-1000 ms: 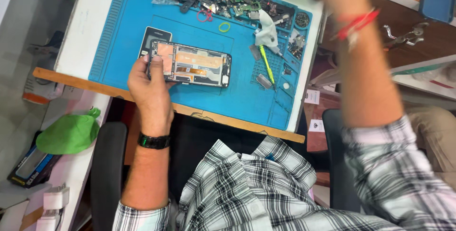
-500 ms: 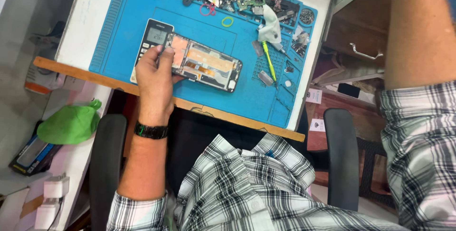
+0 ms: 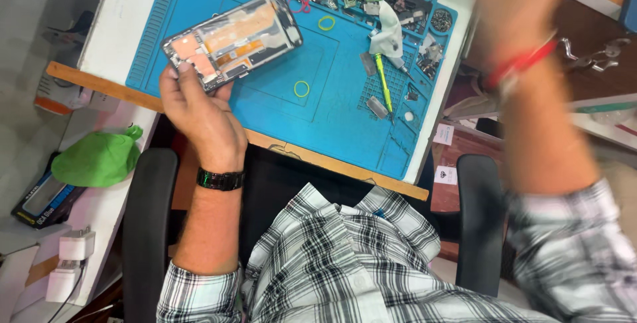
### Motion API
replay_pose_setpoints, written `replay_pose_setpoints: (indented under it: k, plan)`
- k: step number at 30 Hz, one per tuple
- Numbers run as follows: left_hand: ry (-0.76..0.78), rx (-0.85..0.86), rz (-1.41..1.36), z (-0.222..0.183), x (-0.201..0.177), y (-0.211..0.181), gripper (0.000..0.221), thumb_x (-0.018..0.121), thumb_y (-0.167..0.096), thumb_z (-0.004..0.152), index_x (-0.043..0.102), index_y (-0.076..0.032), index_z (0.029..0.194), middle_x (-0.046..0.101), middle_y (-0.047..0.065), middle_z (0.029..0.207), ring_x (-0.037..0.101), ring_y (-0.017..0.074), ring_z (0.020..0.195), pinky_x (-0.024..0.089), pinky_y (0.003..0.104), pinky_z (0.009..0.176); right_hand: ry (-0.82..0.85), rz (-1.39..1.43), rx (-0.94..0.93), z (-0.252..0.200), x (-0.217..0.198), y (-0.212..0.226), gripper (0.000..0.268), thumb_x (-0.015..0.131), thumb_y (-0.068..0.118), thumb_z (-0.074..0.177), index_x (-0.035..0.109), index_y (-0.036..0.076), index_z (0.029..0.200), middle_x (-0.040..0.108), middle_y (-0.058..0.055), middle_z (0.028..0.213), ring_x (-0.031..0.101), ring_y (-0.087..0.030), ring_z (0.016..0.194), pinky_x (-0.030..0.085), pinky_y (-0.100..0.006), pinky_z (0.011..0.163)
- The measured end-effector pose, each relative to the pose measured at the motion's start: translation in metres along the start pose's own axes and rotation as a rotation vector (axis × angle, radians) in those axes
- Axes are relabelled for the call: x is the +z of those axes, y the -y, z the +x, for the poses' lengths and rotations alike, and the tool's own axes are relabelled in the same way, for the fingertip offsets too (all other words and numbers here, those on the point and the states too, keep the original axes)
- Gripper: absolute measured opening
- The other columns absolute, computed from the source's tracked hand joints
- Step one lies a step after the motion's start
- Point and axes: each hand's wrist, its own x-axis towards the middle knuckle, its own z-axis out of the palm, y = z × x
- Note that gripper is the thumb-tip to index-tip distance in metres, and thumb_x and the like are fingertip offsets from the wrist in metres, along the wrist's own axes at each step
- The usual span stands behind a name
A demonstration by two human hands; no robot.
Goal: The person disassembles a smartphone, removes the back cover, and uses a prying tool to detach the battery. They then place a new battery into the device and reattach the back cover.
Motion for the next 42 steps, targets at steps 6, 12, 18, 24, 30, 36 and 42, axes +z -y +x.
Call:
replay_pose_setpoints:
  k: [6, 12, 18, 24, 30, 36, 42]
  plan:
    - [-0.077, -0.041, -0.117, 0.005, -0.005, -0.002, 0.033, 0.046, -0.019, 0.108, 0.045, -0.004, 0.137, 0.061, 0.016, 0.131, 0.067, 0.0279, 0.117, 0.062, 0.044, 0.093, 0.323, 0.17, -0.374, -0.059, 0.105, 0.129, 0.031, 0.074, 0.014, 0.087, 0.069, 0.002, 0.116, 0.067, -0.014, 0.113, 0.061, -0.033, 0.104, 0.051, -0.042, 0.089]
    - [-0.002, -0.028, -0.153, 0.004, -0.005, -0.004, 0.034, 0.046, -0.018, 0.109, 0.043, -0.001, 0.138, 0.06, 0.019, 0.133, 0.067, 0.0295, 0.121, 0.063, 0.049, 0.099, 0.253, 0.07, -0.422, -0.034, 0.102, 0.145, 0.016, 0.071, 0.01, 0.089, 0.068, 0.005, 0.103, 0.062, -0.011, 0.105, 0.061, -0.032, 0.102, 0.052, -0.042, 0.088]
    - [0.005, -0.034, -0.108, 0.003, -0.005, -0.001, 0.032, 0.045, -0.019, 0.11, 0.044, -0.002, 0.138, 0.062, 0.016, 0.13, 0.069, 0.0268, 0.115, 0.065, 0.044, 0.091, 0.19, 0.273, -0.37, -0.016, 0.115, 0.108, 0.019, 0.066, 0.0, 0.088, 0.068, 0.007, 0.105, 0.069, -0.011, 0.109, 0.064, -0.033, 0.105, 0.054, -0.043, 0.09]
    - [0.058, -0.051, 0.037, 0.002, -0.009, 0.001, 0.026, 0.049, -0.017, 0.112, 0.049, -0.004, 0.134, 0.065, 0.012, 0.124, 0.07, 0.0206, 0.106, 0.062, 0.035, 0.08, -0.101, -0.078, -0.054, 0.002, 0.075, -0.004, 0.026, 0.064, -0.004, 0.092, 0.069, 0.002, 0.118, 0.068, -0.023, 0.105, 0.063, -0.043, 0.1, 0.051, -0.052, 0.087]
    - [0.157, -0.095, 0.032, 0.006, -0.008, 0.004, 0.025, 0.05, -0.016, 0.11, 0.049, -0.004, 0.132, 0.065, 0.011, 0.121, 0.072, 0.0195, 0.102, 0.065, 0.035, 0.078, 0.253, -0.23, 0.065, 0.027, 0.077, -0.069, 0.034, 0.058, -0.001, 0.088, 0.072, 0.005, 0.118, 0.068, -0.027, 0.106, 0.065, -0.047, 0.097, 0.053, -0.055, 0.08]
    - [0.254, -0.272, 0.199, 0.007, 0.002, 0.002, 0.024, 0.05, -0.014, 0.107, 0.052, -0.001, 0.127, 0.065, 0.01, 0.115, 0.071, 0.018, 0.094, 0.066, 0.035, 0.073, 0.223, -0.321, -0.046, 0.022, 0.064, -0.069, 0.017, 0.064, 0.005, 0.095, 0.075, 0.005, 0.107, 0.071, -0.022, 0.107, 0.068, -0.043, 0.097, 0.055, -0.052, 0.083]
    - [0.229, -0.496, 0.278, -0.005, 0.025, 0.016, 0.026, 0.049, -0.013, 0.102, 0.054, 0.0, 0.124, 0.069, 0.013, 0.109, 0.073, 0.0215, 0.089, 0.066, 0.038, 0.072, 0.095, -0.242, -0.063, -0.005, 0.041, -0.061, 0.015, 0.063, 0.0, 0.098, 0.074, 0.003, 0.106, 0.068, -0.02, 0.106, 0.068, -0.041, 0.096, 0.055, -0.05, 0.082]
